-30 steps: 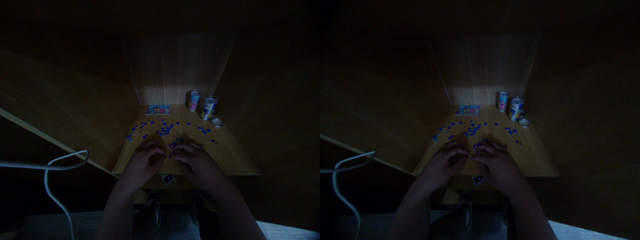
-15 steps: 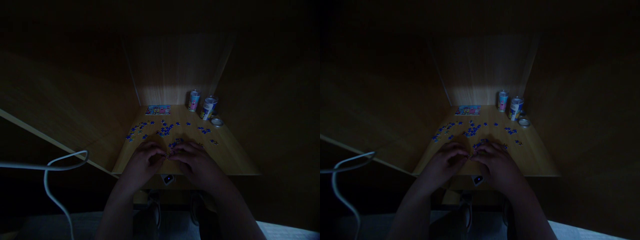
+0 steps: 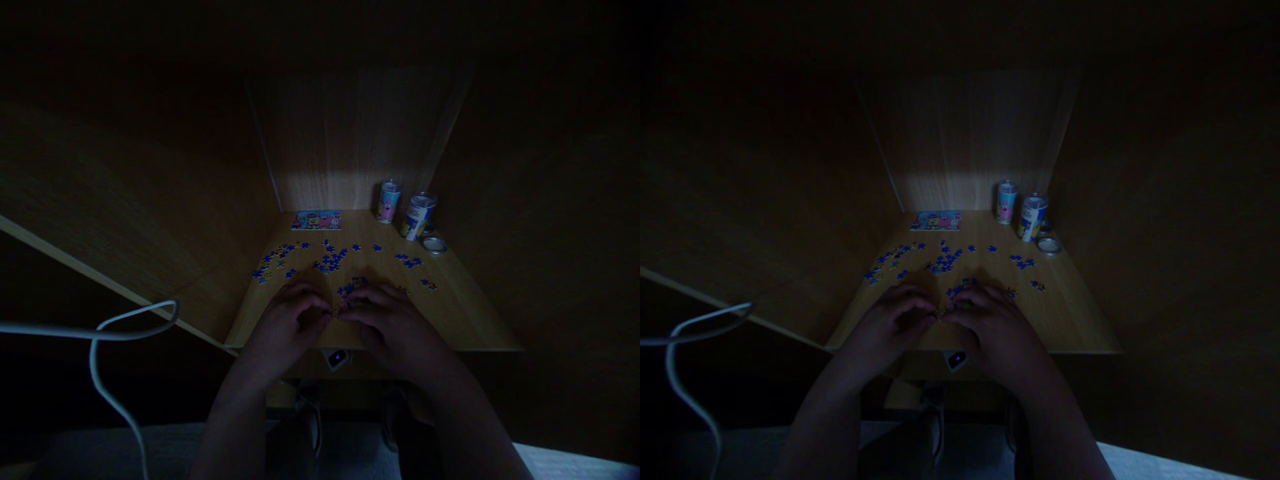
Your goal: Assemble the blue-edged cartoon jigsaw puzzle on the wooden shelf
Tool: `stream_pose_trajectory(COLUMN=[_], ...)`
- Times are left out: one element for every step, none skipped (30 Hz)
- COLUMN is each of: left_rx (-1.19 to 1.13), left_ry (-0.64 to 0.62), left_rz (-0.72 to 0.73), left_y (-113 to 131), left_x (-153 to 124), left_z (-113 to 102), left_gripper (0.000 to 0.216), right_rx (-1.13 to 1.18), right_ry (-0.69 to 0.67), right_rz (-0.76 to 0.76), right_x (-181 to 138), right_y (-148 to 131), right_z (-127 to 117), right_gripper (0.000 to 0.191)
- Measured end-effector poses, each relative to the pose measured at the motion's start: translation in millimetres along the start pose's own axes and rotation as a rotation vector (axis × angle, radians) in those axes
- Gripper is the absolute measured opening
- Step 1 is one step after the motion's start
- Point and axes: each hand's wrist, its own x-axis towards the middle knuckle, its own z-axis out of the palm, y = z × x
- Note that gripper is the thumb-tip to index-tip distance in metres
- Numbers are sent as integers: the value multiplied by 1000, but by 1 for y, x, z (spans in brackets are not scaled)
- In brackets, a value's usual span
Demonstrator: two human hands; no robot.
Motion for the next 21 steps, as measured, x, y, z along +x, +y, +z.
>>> stream_pose_trajectory(left_rx=[0,3,7,12,16,16,13,7,-2,-11,-17,-22,-23,-22,-20,-18,-16,-14,-12,-10,-6], left_ry=[-3,-1,7,14,21,21,14,4,-8,-13,-16,-14,-12,-10,-8,-8,-6,-1,2,4,4], left_rz=[-2,-7,-16,-24,-30,-33,-33,-30,-26,-23,-23,-25,-28,-33,-39,-42,-43,-43,-43,-42,-42], left_y=[-1,-2,-3,-4,-5,-5,-6,-5,-5,-4,-3,-3,-2,-2,-2,-3,-3,-4,-4,-4,-4], left_x=[0,-1,-1,-1,-2,-1,-1,-1,0,0,1,1,1,1,1,1,1,1,1,1,1], left_z=[0,1,1,2,2,2,2,2,2,2,1,1,1,1,1,1,1,1,1,1,2], left_gripper=[10,10,10,12,15,15,14,12,10,8,8,8,9,9,10,10,11,12,13,13,13], right_rx=[4,7,10,11,12,12,11,10,9,8,6,4,4,4,3,2,0,-2,-3,-4,-3], right_ry=[2,5,8,11,13,13,12,12,13,12,13,14,14,11,8,7,8,8,9,10,9], right_rz=[0,0,-2,-5,-8,-10,-12,-12,-11,-10,-8,-7,-6,-5,-5,-5,-5,-6,-6,-6,-6], right_x=[0,0,1,1,1,1,1,1,0,0,0,0,0,0,0,0,0,0,1,1,1], right_y=[0,0,0,0,0,0,0,0,0,-1,-1,-2,-2,-2,-2,-2,-1,-1,-1,-1,-1], right_z=[0,0,0,0,0,0,0,0,0,0,-1,-1,-1,-1,-1,-1,-1,-1,-1,-1,-1], right_gripper=[49,49,50,50,51,52,53,53,52,52,52,51,51,52,52,51,51,49,48,47,46])
